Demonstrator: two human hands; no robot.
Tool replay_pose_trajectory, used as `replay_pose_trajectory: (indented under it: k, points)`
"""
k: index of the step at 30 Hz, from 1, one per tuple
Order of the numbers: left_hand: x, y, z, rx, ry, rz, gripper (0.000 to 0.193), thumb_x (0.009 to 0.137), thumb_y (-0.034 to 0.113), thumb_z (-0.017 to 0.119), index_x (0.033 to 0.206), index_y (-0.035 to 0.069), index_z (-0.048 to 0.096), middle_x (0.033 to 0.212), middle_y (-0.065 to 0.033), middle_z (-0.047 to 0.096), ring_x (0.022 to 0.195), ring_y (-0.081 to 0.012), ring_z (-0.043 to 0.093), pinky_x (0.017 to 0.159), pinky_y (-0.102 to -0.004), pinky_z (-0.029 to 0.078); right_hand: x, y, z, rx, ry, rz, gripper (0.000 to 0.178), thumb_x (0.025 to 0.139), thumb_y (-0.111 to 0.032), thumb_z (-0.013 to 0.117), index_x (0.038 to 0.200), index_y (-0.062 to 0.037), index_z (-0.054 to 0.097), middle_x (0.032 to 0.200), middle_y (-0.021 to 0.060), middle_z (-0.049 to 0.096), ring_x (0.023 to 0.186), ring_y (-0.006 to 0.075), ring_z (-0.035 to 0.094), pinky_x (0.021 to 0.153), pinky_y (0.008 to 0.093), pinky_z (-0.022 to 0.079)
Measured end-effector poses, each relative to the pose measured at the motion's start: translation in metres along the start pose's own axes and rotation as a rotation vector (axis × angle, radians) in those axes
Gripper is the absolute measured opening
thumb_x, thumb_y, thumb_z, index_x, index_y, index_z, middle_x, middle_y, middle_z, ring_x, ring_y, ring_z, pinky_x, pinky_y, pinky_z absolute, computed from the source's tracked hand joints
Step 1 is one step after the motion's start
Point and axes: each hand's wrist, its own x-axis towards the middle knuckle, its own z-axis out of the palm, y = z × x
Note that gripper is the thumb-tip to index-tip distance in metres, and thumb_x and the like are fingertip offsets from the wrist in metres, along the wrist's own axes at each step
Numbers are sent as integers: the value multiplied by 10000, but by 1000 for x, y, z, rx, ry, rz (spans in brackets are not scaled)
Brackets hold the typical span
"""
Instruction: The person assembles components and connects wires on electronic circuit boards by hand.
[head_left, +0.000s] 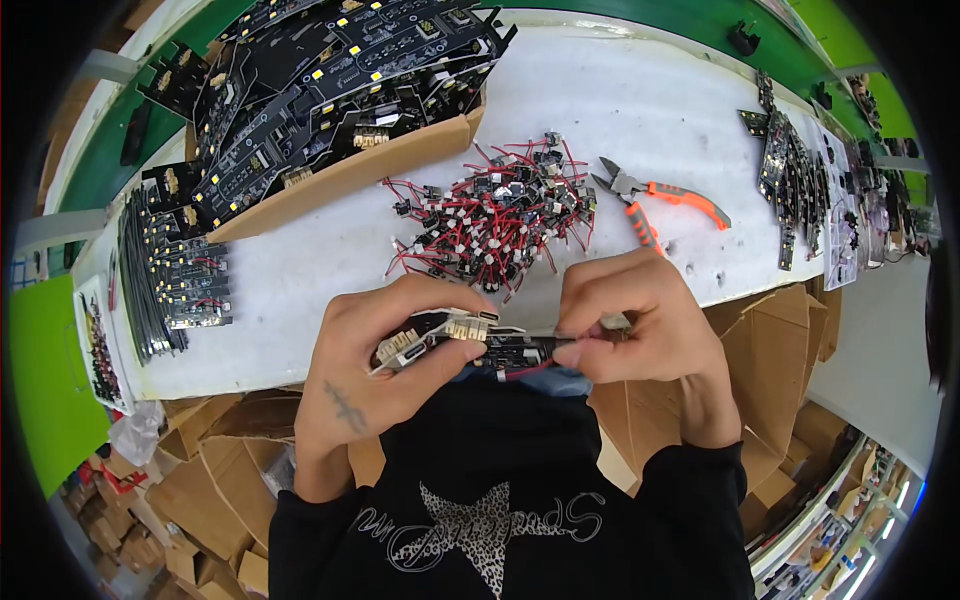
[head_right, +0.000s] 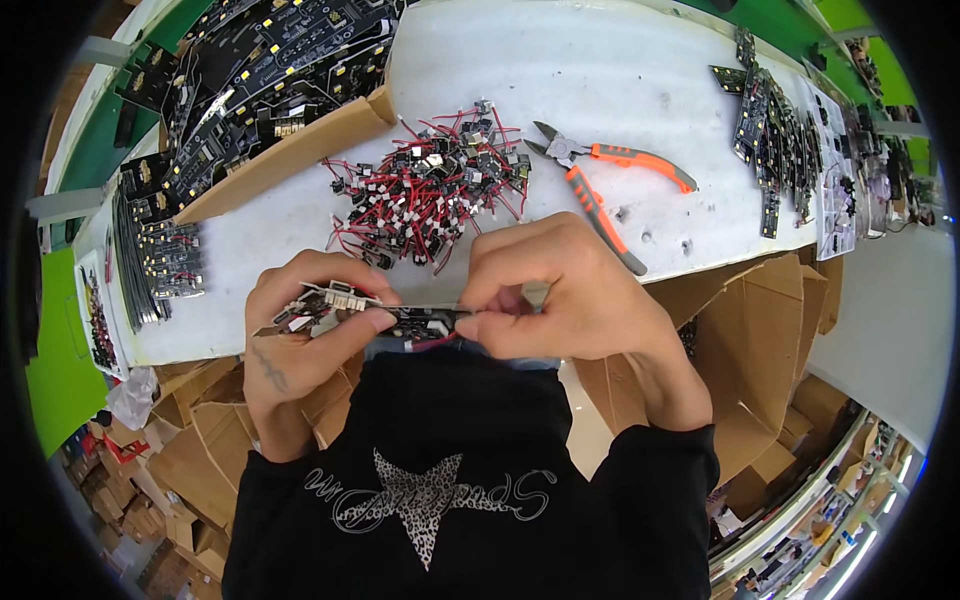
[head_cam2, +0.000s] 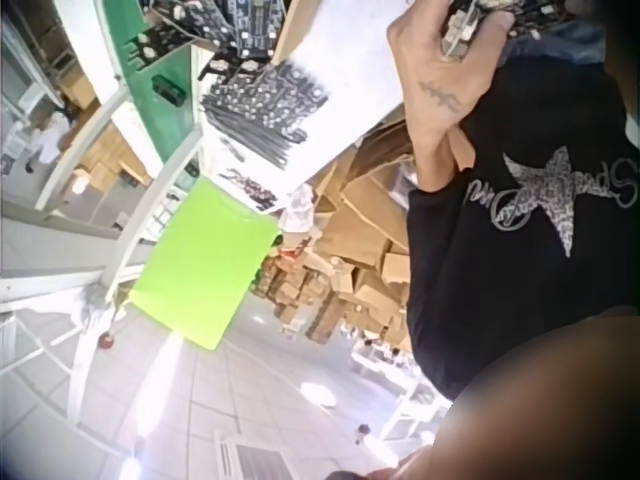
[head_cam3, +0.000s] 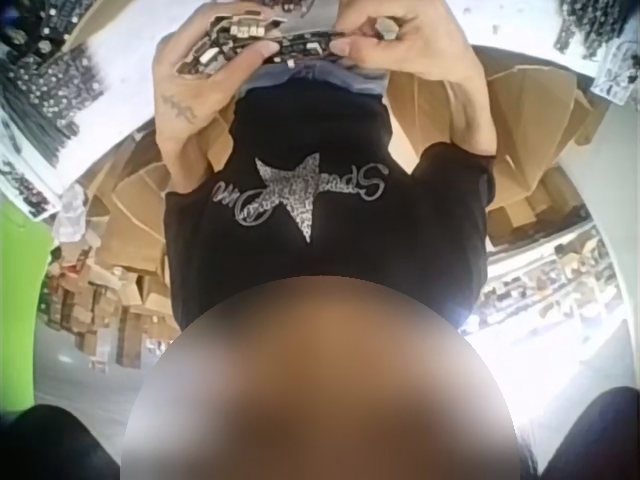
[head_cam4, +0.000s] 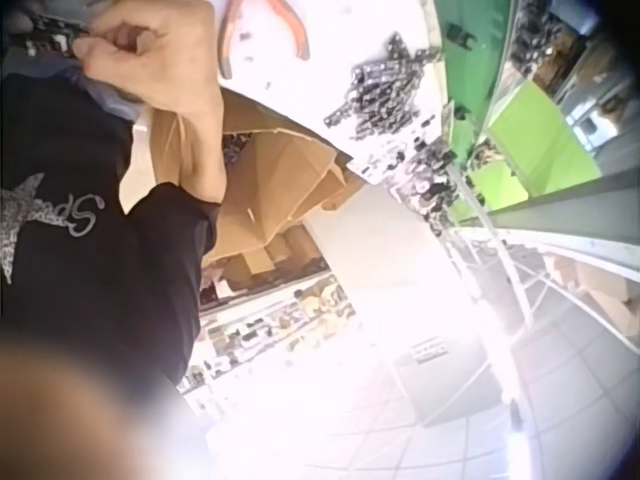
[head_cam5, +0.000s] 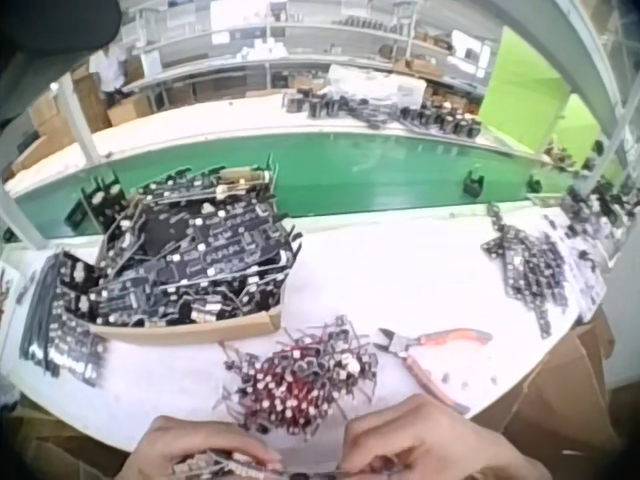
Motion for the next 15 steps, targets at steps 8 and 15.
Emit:
replay_pose_trajectory:
  k: [8, 15]
  points:
    - [-5, 2, -7, -299, 66, -324, 311, 753, -63, 708, 1046, -34, 608, 871, -57, 682, 755, -92, 626, 693, -228, 501, -1, 2, -16, 354, -45, 33, 100, 762, 34, 704, 862, 44, 704, 801, 112, 659, 737, 144, 608, 624, 232, 443]
    - [-2, 5, -6, -333, 68, -489, 284, 741, -35, 743, 990, 5, 613, 836, -31, 675, 686, -46, 591, 561, -190, 465, 13, 5, -25, -48, 426, -60, 195, 784, 23, 693, 978, 35, 691, 974, 119, 663, 870, 162, 624, 755, 266, 489]
